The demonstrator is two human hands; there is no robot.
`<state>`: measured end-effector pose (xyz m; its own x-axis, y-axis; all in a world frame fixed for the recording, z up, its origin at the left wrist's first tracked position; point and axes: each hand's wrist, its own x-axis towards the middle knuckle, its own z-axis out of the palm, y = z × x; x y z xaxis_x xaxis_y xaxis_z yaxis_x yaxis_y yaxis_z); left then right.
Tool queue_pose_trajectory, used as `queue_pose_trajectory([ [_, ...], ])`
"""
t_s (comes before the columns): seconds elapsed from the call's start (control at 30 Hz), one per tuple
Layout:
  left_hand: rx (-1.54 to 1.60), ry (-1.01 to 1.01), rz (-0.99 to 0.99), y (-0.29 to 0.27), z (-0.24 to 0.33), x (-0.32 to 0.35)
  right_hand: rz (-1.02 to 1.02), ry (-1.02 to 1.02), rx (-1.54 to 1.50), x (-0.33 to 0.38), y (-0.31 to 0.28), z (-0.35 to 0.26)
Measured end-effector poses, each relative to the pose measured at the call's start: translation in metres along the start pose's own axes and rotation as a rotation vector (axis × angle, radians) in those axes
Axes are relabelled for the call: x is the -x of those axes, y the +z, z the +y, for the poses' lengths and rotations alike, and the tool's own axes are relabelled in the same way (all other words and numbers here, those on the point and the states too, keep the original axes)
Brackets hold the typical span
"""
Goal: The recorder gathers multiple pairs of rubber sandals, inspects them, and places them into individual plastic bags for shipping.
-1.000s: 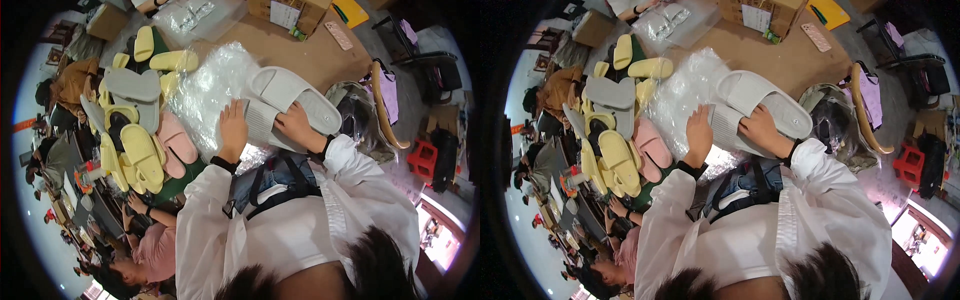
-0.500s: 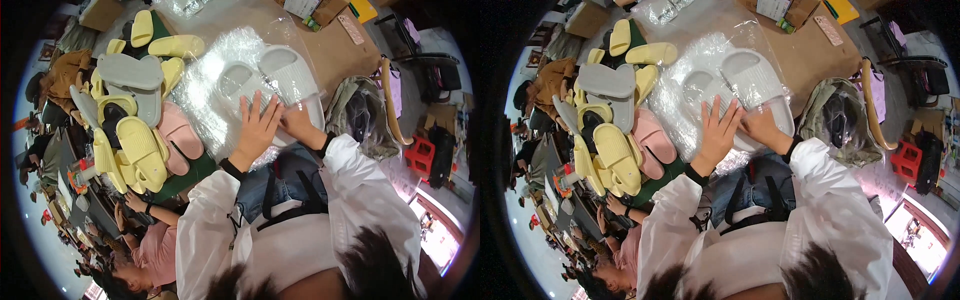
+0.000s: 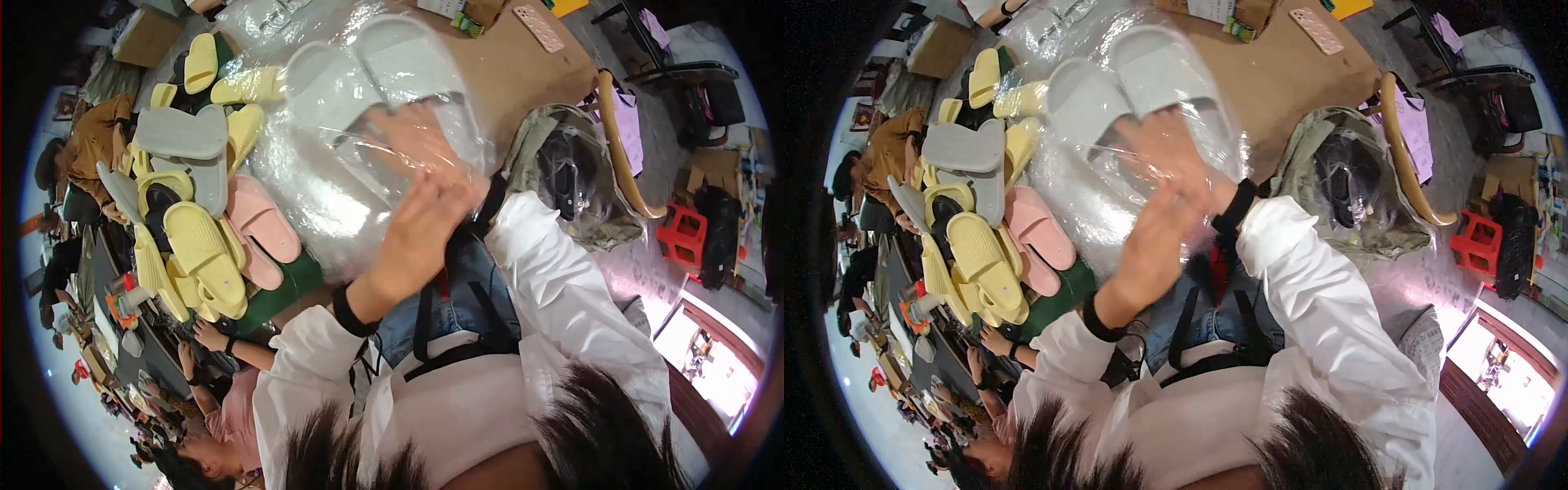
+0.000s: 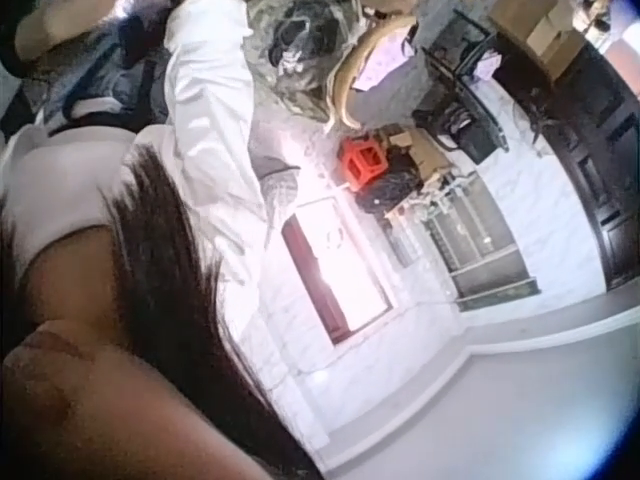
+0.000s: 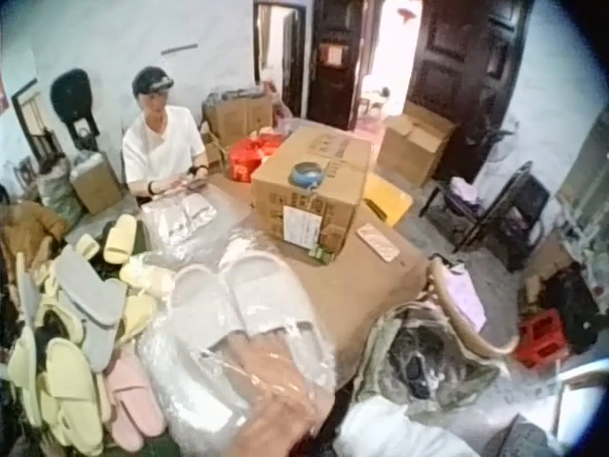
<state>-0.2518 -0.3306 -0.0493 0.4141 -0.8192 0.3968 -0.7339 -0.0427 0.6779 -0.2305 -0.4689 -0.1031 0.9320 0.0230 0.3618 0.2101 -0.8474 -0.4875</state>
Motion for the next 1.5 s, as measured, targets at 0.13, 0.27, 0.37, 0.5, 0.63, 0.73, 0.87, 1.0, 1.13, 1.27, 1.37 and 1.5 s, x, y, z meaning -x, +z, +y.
queue_pose_trajectory([
  [0.13, 0.031, -0.327, 0.333, 0.012, 0.003, -0.026, -0.051, -0.122, -0.186, 0.027, -0.028, 0.027],
  [0.27, 0.071, -0.578, 0.437, 0.03, 0.007, -0.039, -0.316, 0.009, -0.617, 0.092, -0.066, 0.013],
  [0.37, 0.107, -0.538, 0.428, 0.063, 0.019, -0.036, -0.123, -0.031, -0.501, 0.117, -0.054, 0.01],
  [0.5, -0.059, -0.579, 0.316, 0.075, 0.054, -0.049, -0.288, 0.195, -0.631, 0.124, -0.078, 0.004],
  [0.63, 0.109, -0.563, 0.245, 0.082, 0.063, -0.059, 0.164, -0.078, -0.215, 0.147, -0.122, 0.017],
  [0.73, 0.437, -0.675, 0.234, 0.096, 0.091, -0.077, 0.533, 0.02, 0.087, 0.151, -0.145, 0.02],
  [0.87, 0.621, -0.521, 0.139, 0.107, 0.11, -0.091, 0.378, 0.155, 0.003, 0.159, -0.168, 0.045],
  [1.0, 0.39, -0.216, 0.193, 0.107, 0.111, -0.099, 0.462, 0.339, -0.094, 0.188, -0.227, 0.07],
  [1.13, 0.156, -0.25, 0.288, 0.145, 0.075, -0.069, 0.737, 0.553, -0.059, 0.246, -0.303, 0.082],
  [1.27, -0.145, -0.099, 0.205, 0.222, 0.044, -0.063, 0.839, 0.768, -0.086, 0.308, -0.335, 0.09],
  [1.37, -0.365, 0.126, -0.511, 0.298, 0.025, -0.031, 0.963, 0.751, -0.123, 0.344, -0.35, 0.099],
  [1.5, -0.699, 0.414, -0.834, 0.365, 0.02, 0.004, 0.909, 0.956, -0.136, 0.388, -0.371, 0.091],
])
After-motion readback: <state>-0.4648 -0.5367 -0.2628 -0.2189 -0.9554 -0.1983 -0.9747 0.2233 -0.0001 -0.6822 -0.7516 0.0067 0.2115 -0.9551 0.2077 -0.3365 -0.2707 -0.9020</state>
